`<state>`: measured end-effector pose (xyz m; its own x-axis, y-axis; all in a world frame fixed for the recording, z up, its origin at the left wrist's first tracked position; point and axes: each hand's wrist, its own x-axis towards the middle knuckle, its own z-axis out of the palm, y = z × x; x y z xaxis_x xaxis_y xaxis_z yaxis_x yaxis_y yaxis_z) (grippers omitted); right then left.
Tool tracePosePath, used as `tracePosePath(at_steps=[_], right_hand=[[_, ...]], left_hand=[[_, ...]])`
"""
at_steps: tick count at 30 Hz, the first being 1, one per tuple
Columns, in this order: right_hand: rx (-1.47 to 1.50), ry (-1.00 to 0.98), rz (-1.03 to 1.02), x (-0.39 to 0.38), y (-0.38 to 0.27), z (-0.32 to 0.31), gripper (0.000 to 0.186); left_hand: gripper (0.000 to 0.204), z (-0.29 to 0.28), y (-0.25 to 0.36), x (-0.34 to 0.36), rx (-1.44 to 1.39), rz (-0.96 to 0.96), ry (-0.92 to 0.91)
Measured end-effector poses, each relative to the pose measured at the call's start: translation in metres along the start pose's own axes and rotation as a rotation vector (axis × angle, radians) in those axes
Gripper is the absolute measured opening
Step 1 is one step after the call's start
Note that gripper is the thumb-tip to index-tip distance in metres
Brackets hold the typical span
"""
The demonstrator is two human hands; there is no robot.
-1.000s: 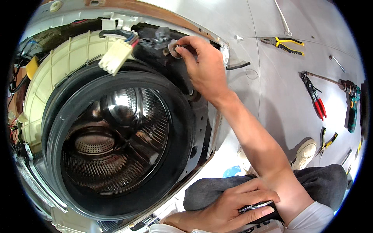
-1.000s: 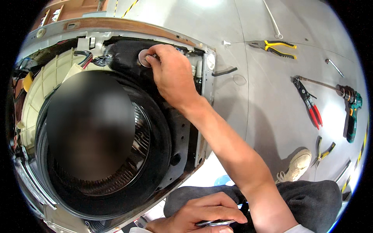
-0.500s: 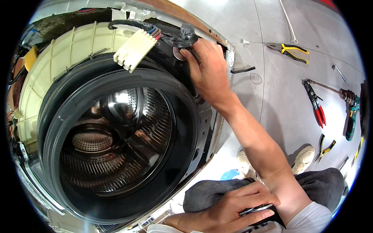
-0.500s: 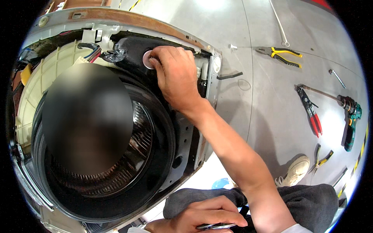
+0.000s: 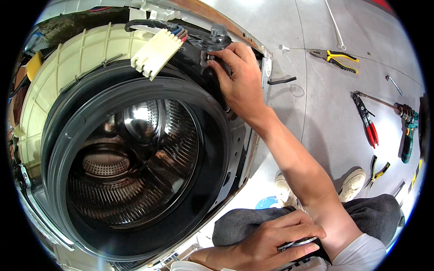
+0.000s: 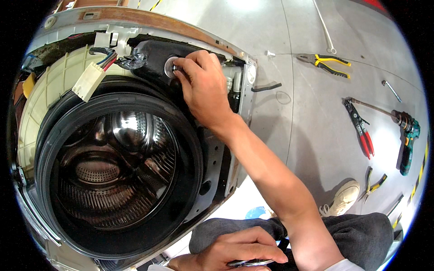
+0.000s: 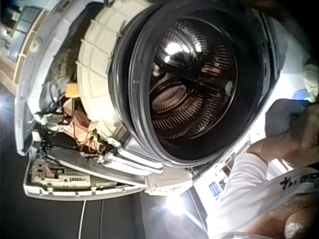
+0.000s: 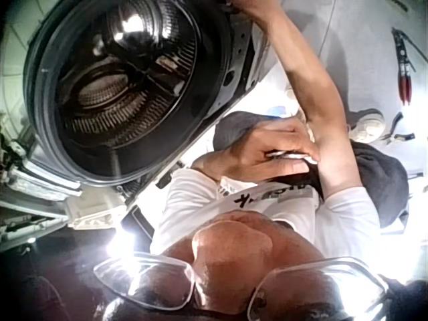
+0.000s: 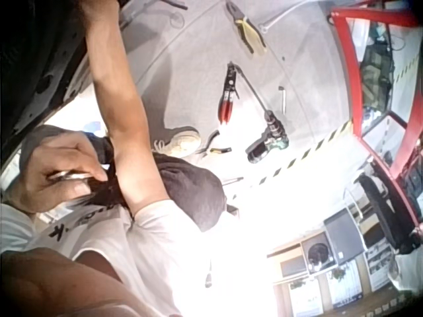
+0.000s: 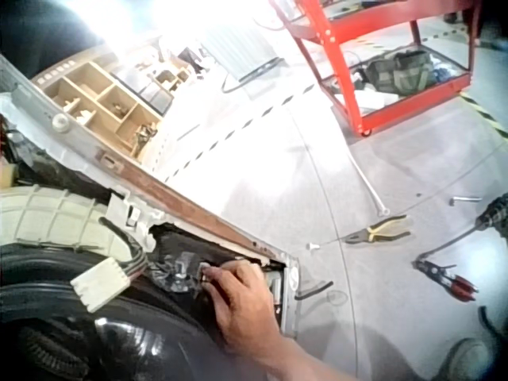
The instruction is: The person attaches internal components to a washing machine drum, handling a large plastic counterweight, several large bolts, and washers, then tightening them using an electric impact wrench.
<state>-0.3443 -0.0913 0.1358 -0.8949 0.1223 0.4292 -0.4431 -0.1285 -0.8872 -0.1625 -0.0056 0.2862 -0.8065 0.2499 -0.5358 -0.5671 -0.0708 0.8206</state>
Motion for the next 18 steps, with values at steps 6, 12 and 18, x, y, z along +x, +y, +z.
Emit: tracePosePath(at_steps=[6, 12, 18], right_hand=[[-0.12, 0.0, -0.049, 0.003, 0.004, -0.001, 0.012], [-0.032, -0.04, 0.004, -0.001, 0.003, -0.001, 0.014], [-0.113, -0.046, -0.042, 0.005, 0.004, -0.002, 0.014]], left_hand=[[0.027, 0.001, -0.006, 0.0, 0.009, 0.032, 0.01], [0.027, -0.001, 0.001, 0.002, 0.022, -0.02, -0.012], [0.015, 0.004, 0.022, 0.009, 0.171, 0.082, 0.092]])
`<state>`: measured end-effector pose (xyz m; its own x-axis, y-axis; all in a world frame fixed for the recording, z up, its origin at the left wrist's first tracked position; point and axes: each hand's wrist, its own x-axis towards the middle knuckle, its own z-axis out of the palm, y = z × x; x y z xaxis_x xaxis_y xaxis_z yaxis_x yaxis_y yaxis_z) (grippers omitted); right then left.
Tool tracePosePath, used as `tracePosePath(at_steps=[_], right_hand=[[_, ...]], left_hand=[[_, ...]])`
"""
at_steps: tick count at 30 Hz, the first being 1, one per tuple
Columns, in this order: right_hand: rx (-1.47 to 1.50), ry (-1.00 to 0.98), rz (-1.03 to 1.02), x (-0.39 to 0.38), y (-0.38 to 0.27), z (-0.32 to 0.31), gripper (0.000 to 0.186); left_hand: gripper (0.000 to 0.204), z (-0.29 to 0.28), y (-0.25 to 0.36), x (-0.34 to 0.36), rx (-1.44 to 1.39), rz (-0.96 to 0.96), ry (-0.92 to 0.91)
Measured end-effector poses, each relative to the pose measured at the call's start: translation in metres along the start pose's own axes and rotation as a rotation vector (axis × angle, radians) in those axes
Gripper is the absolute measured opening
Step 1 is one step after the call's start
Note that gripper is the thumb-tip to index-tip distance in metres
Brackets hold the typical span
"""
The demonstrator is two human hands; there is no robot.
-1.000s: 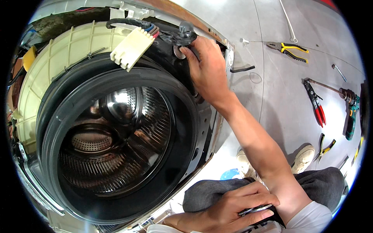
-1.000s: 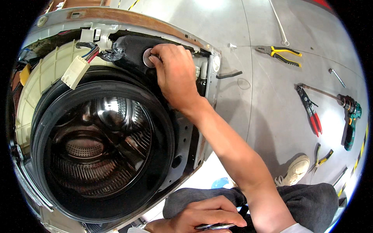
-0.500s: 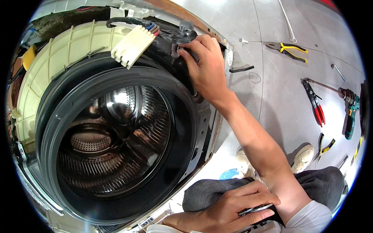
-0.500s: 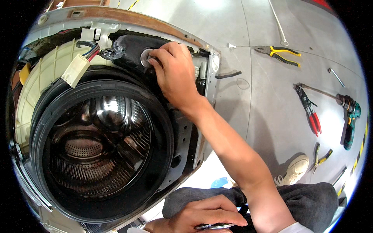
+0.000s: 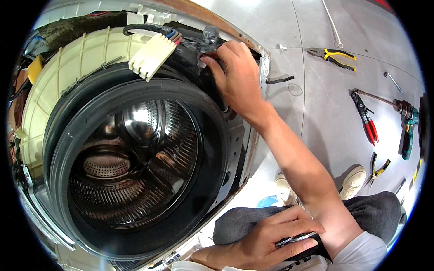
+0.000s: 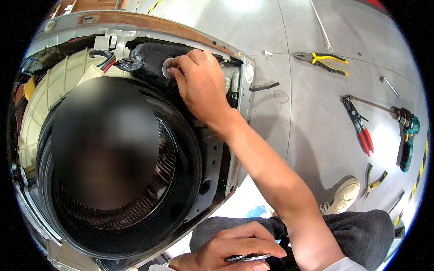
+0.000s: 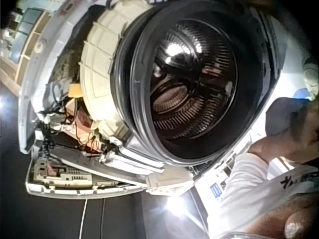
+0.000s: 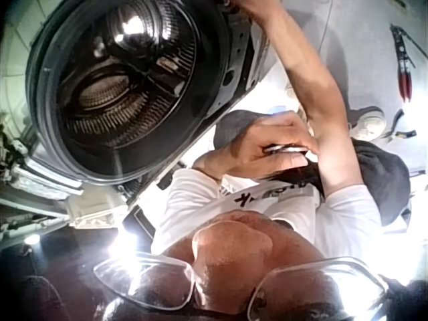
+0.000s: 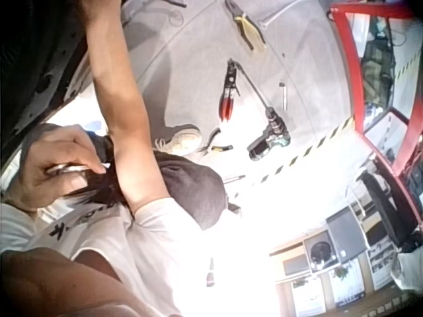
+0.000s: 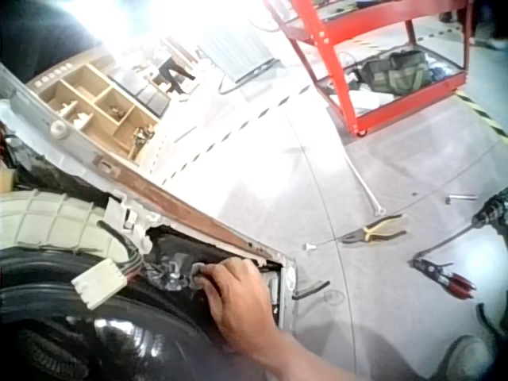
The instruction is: The person attaches internal components to a washing machine drum, handling a large plastic counterweight, several large bolts, and washers, then tightening them using an electric impact wrench.
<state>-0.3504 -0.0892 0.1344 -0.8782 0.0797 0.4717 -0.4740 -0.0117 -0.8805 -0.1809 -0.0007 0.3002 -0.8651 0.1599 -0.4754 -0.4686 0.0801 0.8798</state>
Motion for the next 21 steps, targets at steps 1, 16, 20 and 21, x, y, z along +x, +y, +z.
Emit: tracePosePath(at_steps=[1, 16, 20, 21], right_hand=[[0.02, -0.003, 0.009, -0.001, -0.001, 0.0, 0.013], [-0.001, -0.027, -0.053, 0.002, 0.001, -0.006, 0.017], [0.003, -0.043, -0.071, 0.002, 0.0, -0.006, 0.017], [0.002, -0.05, -0.079, 0.002, 0.001, -0.006, 0.017]], left_hand=[[0.018, 0.001, -0.006, -0.001, 0.005, 0.059, 0.004], [0.029, -0.004, -0.019, -0.008, -0.127, -0.101, -0.078], [0.028, -0.003, -0.021, -0.009, -0.099, -0.101, -0.079], [0.028, -0.003, -0.021, -0.009, -0.098, -0.105, -0.079]])
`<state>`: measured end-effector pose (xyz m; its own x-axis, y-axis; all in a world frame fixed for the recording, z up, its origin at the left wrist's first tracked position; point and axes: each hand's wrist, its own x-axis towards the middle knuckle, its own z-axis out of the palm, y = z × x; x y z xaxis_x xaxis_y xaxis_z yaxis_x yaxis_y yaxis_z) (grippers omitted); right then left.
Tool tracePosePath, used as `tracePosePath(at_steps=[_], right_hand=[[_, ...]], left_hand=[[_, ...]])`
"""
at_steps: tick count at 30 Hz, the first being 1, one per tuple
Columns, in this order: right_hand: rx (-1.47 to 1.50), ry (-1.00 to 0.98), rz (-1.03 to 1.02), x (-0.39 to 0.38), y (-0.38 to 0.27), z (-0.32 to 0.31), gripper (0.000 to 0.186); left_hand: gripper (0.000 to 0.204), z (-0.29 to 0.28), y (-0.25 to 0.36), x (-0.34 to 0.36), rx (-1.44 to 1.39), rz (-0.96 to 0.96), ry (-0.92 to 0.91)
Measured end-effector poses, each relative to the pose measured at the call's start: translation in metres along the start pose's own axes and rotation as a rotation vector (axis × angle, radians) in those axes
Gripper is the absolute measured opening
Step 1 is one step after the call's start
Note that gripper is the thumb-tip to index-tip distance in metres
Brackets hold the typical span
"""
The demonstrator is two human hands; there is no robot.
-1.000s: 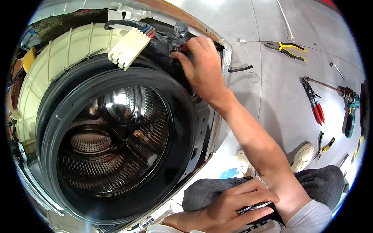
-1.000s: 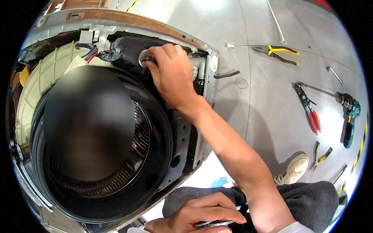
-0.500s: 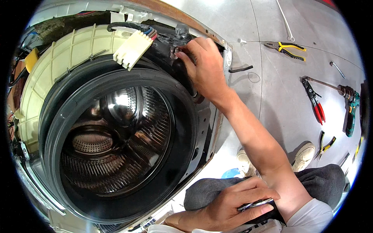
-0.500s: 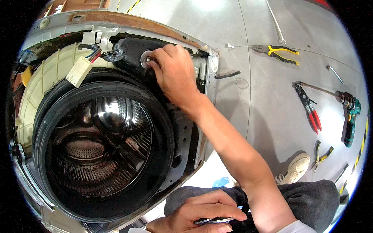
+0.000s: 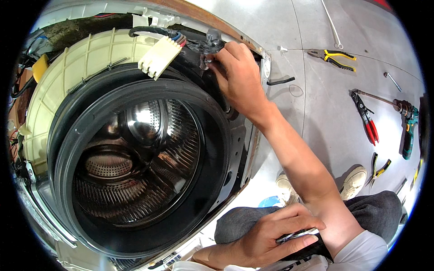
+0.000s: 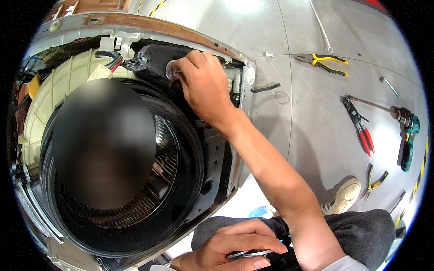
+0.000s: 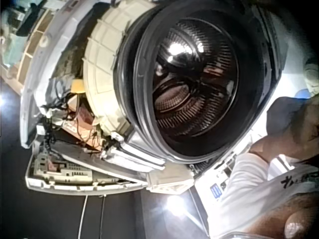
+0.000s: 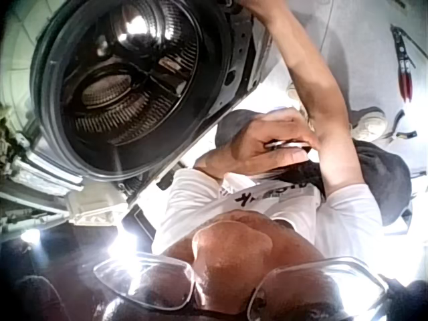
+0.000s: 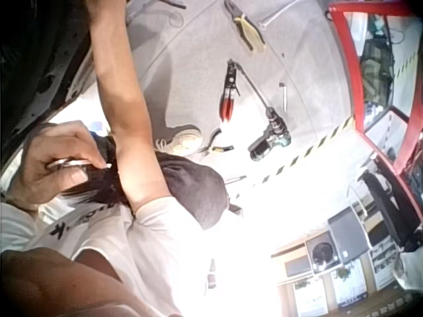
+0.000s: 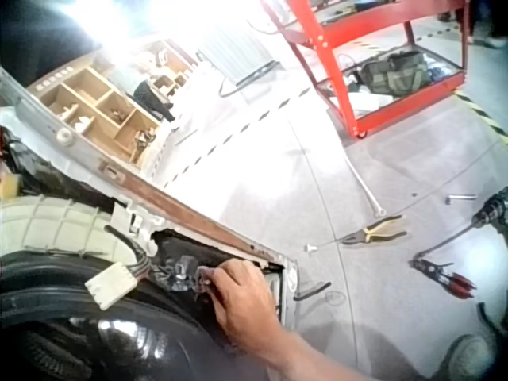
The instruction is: The person attaches internal components to a washing machine drum, handling a large plastic counterweight, several large bolts, and washers, then tightening them using an electric impact wrench.
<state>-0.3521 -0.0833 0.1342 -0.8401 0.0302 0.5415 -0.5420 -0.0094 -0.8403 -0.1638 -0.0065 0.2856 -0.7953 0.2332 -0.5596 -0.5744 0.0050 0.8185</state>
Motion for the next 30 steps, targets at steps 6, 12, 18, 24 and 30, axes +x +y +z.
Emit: tracePosePath(at_steps=[6, 12, 18, 24, 30], right_hand=[[-0.069, 0.002, 0.01, -0.001, -0.001, 0.001, 0.014], [-0.143, -0.068, -0.055, 0.003, -0.002, -0.004, 0.016], [-0.101, -0.024, -0.083, 0.006, 0.0, -0.005, 0.013], [-0.069, -0.042, -0.097, 0.007, 0.001, -0.006, 0.014], [-0.042, -0.032, -0.083, 0.004, 0.002, -0.008, 0.013]], left_hand=[[0.027, -0.001, 0.001, 0.0, -0.028, 0.032, 0.028], [0.026, -0.001, -0.001, 0.0, -0.017, 0.057, 0.034], [0.025, -0.003, 0.0, 0.002, -0.045, 0.041, 0.024], [0.024, -0.008, -0.001, 0.0, -0.168, -0.028, 0.044], [0.046, -0.004, 0.015, 0.004, -0.391, -0.289, 0.221]])
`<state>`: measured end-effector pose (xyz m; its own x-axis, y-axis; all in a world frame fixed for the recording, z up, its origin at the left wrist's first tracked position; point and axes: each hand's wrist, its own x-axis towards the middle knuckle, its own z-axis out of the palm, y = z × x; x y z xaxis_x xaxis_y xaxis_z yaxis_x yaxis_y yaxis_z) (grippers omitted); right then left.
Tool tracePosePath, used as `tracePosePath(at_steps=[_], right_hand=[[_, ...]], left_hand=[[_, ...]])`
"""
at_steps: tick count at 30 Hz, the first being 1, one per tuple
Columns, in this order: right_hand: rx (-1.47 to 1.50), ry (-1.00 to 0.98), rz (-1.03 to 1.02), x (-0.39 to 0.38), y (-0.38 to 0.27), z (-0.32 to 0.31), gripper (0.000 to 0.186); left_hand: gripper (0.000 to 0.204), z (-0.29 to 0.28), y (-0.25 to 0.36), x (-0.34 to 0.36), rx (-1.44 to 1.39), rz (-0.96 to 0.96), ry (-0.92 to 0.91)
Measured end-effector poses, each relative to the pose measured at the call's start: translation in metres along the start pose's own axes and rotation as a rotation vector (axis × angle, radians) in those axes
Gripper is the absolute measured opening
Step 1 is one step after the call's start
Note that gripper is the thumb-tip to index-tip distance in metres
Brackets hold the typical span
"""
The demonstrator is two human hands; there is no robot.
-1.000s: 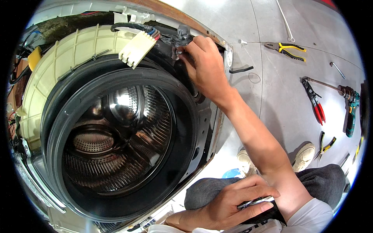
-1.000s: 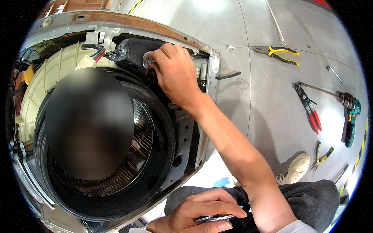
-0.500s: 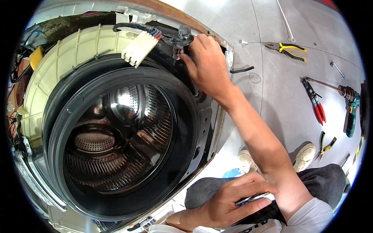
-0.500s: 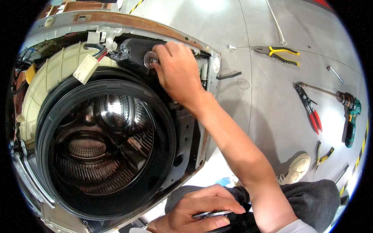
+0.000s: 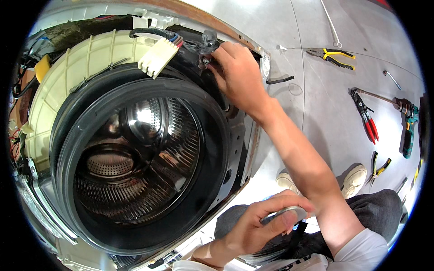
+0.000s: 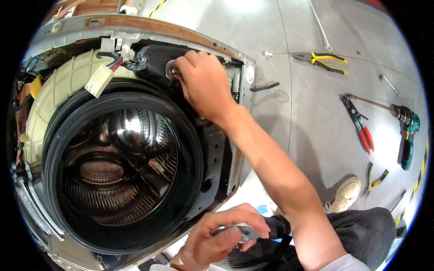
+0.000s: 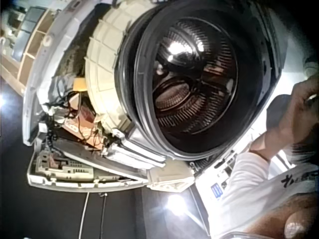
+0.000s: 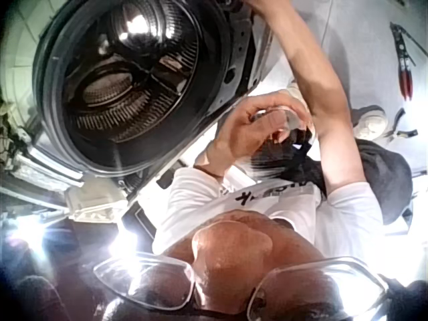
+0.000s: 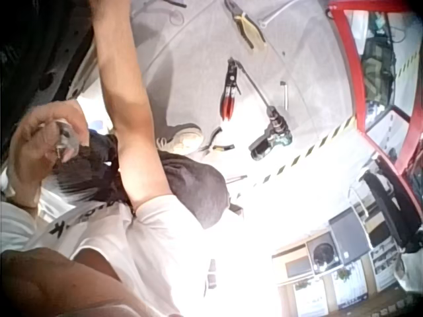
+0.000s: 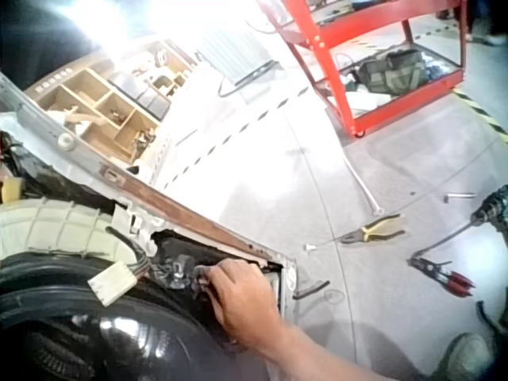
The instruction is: The person attaches internal components to a washing machine drum, handling a large plastic counterweight, several large bolts, and washers, then tightening them using an electric impact wrench.
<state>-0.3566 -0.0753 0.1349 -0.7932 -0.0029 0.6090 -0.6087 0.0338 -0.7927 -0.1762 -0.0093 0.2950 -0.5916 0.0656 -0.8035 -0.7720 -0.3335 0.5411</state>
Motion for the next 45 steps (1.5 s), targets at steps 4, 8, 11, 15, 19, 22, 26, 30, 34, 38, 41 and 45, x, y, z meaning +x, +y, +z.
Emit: tracePosePath(at_steps=[4, 8, 11, 15, 19, 22, 26, 30, 34, 38, 41, 45], right_hand=[[-0.065, -0.019, 0.019, 0.003, -0.002, 0.002, 0.014], [-0.04, -0.017, 0.006, 0.004, -0.002, 0.002, 0.015], [-0.036, -0.042, 0.038, 0.005, -0.004, -0.002, 0.016], [0.005, -0.011, -0.022, 0.004, 0.002, -0.002, 0.017], [-0.118, -0.071, 0.024, 0.005, -0.006, -0.004, 0.012], [-0.069, -0.02, 0.032, 0.003, -0.004, -0.003, 0.011], [-0.115, -0.095, 0.036, 0.003, 0.0, -0.002, 0.009], [-0.045, -0.026, 0.023, 0.002, -0.001, -0.002, 0.006], [-0.058, -0.086, 0.042, 0.007, -0.003, -0.004, 0.007], [-0.015, -0.025, -0.001, 0.005, 0.002, 0.0, 0.008], [-0.04, -0.052, 0.019, 0.006, 0.0, 0.001, 0.009], [-0.021, 0.013, 0.054, 0.003, 0.0, 0.002, 0.011]], left_hand=[[0.051, -0.01, -0.005, 0.002, -0.169, 0.03, -0.055], [0.055, -0.008, -0.008, 0.004, -0.257, 0.078, -0.001], [0.055, -0.01, -0.009, 0.006, -0.345, 0.088, 0.005], [0.053, -0.017, -0.012, 0.01, -0.453, 0.094, -0.08], [0.053, -0.02, -0.013, 0.01, -0.531, 0.1, -0.039], [0.053, -0.02, -0.012, 0.011, -0.541, 0.105, -0.016], [0.054, -0.023, -0.013, 0.013, -0.56, 0.118, -0.038], [0.053, -0.022, -0.012, 0.013, -0.573, 0.109, -0.025], [0.054, -0.023, -0.014, 0.013, -0.576, 0.124, -0.034], [0.054, -0.021, -0.012, 0.013, -0.569, 0.119, -0.02], [0.053, -0.022, -0.014, 0.011, -0.565, 0.126, -0.026], [0.052, -0.022, -0.013, 0.011, -0.564, 0.12, -0.014]])
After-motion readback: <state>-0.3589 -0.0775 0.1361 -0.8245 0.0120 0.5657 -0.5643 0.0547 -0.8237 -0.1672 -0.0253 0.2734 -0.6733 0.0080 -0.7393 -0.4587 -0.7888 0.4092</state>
